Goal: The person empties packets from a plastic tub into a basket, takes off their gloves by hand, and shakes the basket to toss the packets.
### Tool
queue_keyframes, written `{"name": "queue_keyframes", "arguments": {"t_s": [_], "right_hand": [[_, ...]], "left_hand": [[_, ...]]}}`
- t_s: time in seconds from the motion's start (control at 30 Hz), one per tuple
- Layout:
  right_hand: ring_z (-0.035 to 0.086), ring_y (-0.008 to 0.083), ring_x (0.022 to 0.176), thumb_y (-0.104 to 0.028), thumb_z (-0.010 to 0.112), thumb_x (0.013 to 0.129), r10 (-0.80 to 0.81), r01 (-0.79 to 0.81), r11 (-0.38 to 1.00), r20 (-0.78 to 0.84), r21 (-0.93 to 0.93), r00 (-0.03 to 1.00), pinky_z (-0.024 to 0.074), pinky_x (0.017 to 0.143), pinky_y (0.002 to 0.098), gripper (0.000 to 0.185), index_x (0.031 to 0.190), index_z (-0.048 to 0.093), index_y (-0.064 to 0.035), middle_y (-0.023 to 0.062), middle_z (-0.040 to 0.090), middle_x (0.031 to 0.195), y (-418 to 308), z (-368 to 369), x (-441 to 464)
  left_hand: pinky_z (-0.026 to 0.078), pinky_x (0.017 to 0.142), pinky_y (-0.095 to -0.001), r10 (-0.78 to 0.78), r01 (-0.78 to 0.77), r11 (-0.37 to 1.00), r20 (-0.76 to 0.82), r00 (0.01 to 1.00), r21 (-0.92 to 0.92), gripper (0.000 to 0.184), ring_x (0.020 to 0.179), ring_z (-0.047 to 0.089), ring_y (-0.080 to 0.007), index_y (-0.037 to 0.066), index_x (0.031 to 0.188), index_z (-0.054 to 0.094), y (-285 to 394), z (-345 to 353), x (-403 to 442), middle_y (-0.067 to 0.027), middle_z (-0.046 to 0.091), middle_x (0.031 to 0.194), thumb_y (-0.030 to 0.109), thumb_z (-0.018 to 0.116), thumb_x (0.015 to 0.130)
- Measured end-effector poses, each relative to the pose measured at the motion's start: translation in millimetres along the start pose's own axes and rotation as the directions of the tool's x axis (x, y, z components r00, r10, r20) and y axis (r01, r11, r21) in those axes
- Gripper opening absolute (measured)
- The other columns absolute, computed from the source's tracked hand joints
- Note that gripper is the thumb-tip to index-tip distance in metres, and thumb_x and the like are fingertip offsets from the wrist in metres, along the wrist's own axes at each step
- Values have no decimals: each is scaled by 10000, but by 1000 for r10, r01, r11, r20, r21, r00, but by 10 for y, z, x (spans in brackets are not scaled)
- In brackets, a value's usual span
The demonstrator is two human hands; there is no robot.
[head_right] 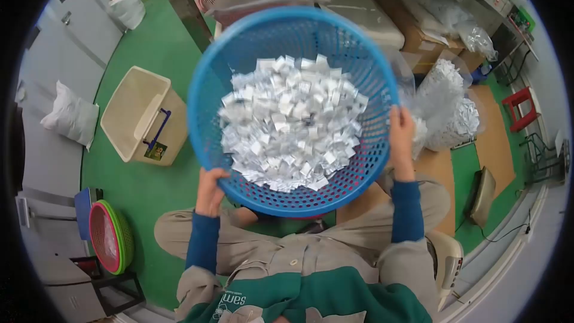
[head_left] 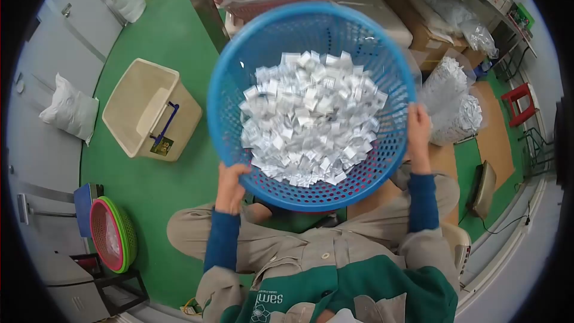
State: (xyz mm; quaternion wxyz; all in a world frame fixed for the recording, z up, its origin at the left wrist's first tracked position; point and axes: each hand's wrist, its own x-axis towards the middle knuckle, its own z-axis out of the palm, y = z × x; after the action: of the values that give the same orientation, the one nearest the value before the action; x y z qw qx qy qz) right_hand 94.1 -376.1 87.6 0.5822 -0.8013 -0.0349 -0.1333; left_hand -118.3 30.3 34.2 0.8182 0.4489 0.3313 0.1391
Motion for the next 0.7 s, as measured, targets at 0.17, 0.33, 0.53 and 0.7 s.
{"name": "queue_keyframes", "arguments": {"t_s": [0.17,0.33,0.53,0.7], "right_hand": [[473,90,649,-277,590,942,169,-161,984,111,-75,979,387,580,288,301,949,627,22,-3,549,727,693,-32,-7],[568,371,983,-267,618,906,-200,198,777,65,-597,978,447,868,432,406,1202,572,7,237,589,1056,537,-61,-434],[439,448,1220,-380,700,831,-280,528,762,546,-374,790,375,1015,491,664,1374,463,-80,284,453,1316,-118,423,-484],[151,548,1386,-615,743,692,133,379,729,662,-570,738,252,1038,680,1033,1517,247,-240,296,140,1537,429,1284,-490]], "left_hand": [[541,690,-343,-45,40,999,149,988,37,529,860,621,-244,-62,1147,558,17,40,-37,-124,632,1010,-97,521,620],[547,707,-348,-112,105,988,62,992,115,493,824,637,-253,-81,1103,559,-121,-152,-345,-137,637,976,-87,535,610],[548,690,-348,-81,68,989,95,992,132,476,800,630,-250,-68,1094,554,-85,-83,-392,-132,627,942,-76,546,618],[554,716,-337,-71,49,983,122,990,174,542,820,635,-256,-55,1149,539,-69,-128,-404,-125,630,992,-75,543,607]]}}
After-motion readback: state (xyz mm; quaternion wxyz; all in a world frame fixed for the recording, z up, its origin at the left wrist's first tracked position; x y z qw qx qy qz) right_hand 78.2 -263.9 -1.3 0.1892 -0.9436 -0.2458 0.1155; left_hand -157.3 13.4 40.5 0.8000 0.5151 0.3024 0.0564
